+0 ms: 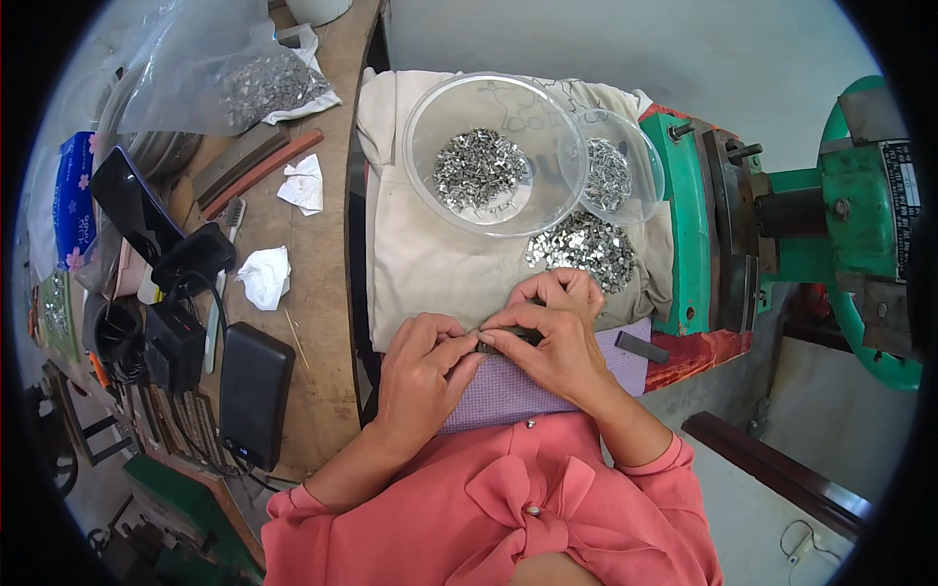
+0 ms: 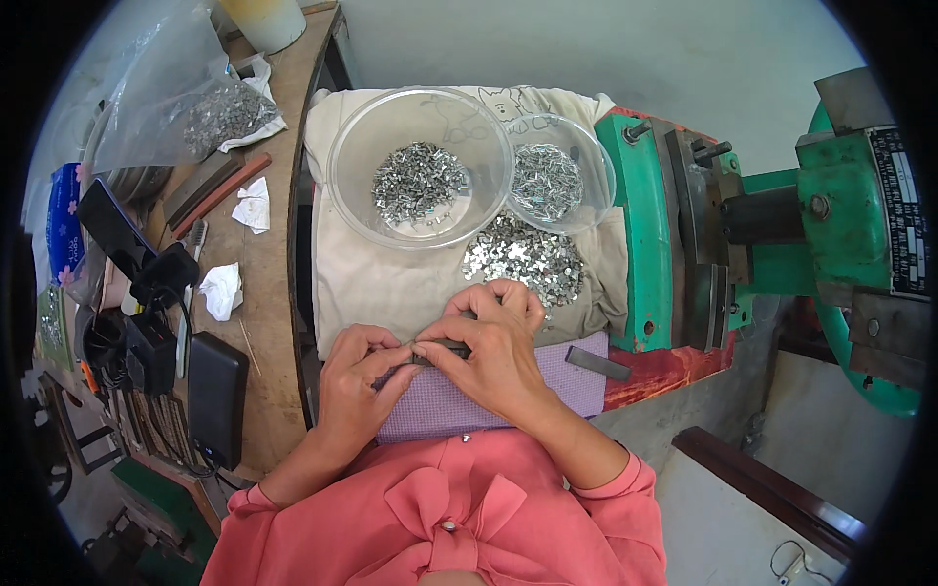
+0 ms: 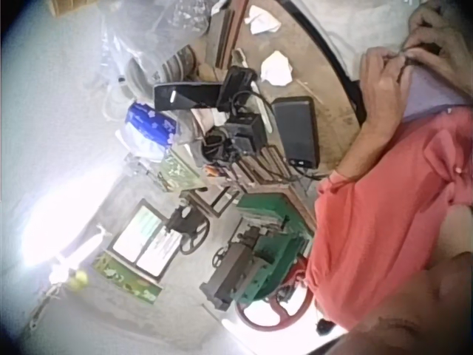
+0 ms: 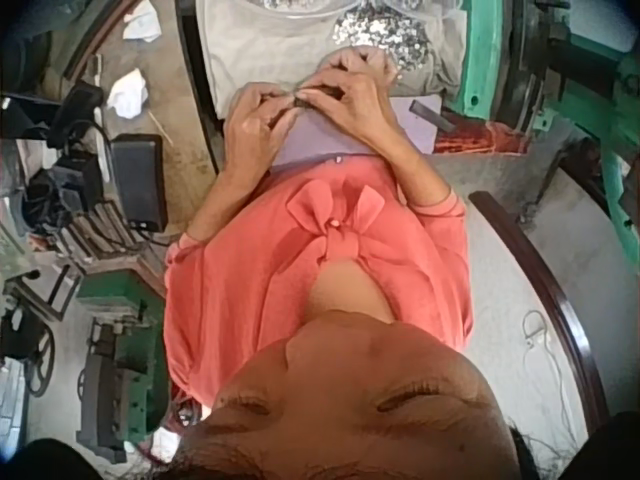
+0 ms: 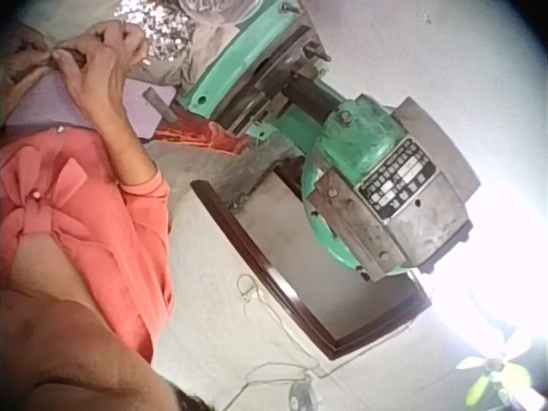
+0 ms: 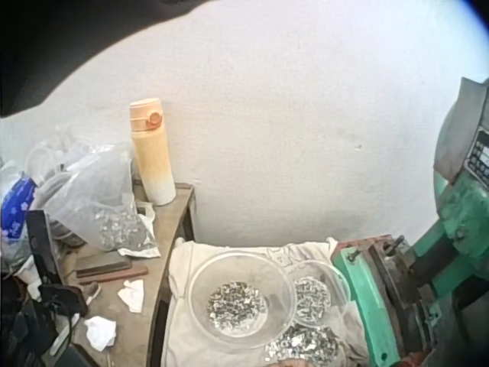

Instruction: The person places small metal components into a metal strip and uses a green press machine to secure them. They repeatedly pick up parts from a container, insert them into the strip, and operate the machine lever to process the assembly.

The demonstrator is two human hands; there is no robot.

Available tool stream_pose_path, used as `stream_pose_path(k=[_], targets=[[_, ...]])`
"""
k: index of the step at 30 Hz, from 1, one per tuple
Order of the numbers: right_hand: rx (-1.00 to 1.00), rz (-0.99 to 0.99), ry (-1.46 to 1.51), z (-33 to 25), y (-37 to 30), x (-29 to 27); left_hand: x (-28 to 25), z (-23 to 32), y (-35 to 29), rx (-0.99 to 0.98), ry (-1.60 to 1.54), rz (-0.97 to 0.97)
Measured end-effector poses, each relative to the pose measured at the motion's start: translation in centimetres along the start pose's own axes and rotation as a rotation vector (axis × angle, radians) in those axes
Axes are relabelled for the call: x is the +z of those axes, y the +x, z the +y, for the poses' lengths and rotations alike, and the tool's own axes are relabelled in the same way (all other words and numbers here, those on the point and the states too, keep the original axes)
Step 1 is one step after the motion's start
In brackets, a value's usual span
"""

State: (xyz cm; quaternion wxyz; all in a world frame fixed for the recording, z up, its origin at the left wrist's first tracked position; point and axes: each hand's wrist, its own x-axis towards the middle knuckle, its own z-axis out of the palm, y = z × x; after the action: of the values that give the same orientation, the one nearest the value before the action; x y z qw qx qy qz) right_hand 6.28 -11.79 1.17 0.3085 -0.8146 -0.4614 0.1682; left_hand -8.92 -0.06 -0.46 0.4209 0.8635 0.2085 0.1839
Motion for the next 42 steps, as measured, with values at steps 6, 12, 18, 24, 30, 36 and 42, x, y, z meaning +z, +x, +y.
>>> stream_pose_path(k=[6,12,18,24,30,36,42], targets=[[-0.004,-0.033,0.005,0.1,0.0,-0.4,-0.3,0.2,0.0,0.004,0.006,-0.007],[-0.007,-0.031,-0.011,0.0,0.2,-0.3,-0.1,0.0,0.0,0.001,-0.003,-0.007],[-0.014,-0.041,-0.023,-0.1,0.3,-0.5,-0.1,0.0,-0.1,0.002,-0.003,-0.005],[-0.025,-0.031,-0.034,0.1,0.3,-0.4,-0.2,0.0,0.0,-0.003,-0.003,-0.008],[-0.017,-0.035,-0.029,0.0,0.4,-0.6,0.0,-0.1,-0.1,-0.007,-0.005,-0.006],[-0.012,-0.043,-0.045,0.7,0.0,-1.3,-0.1,-0.1,0.0,0.001,-0.015,-0.003],[0.000,-0.049,-0.028,0.8,0.1,-1.1,-0.1,-0.2,0.1,0.021,0.009,-0.011]])
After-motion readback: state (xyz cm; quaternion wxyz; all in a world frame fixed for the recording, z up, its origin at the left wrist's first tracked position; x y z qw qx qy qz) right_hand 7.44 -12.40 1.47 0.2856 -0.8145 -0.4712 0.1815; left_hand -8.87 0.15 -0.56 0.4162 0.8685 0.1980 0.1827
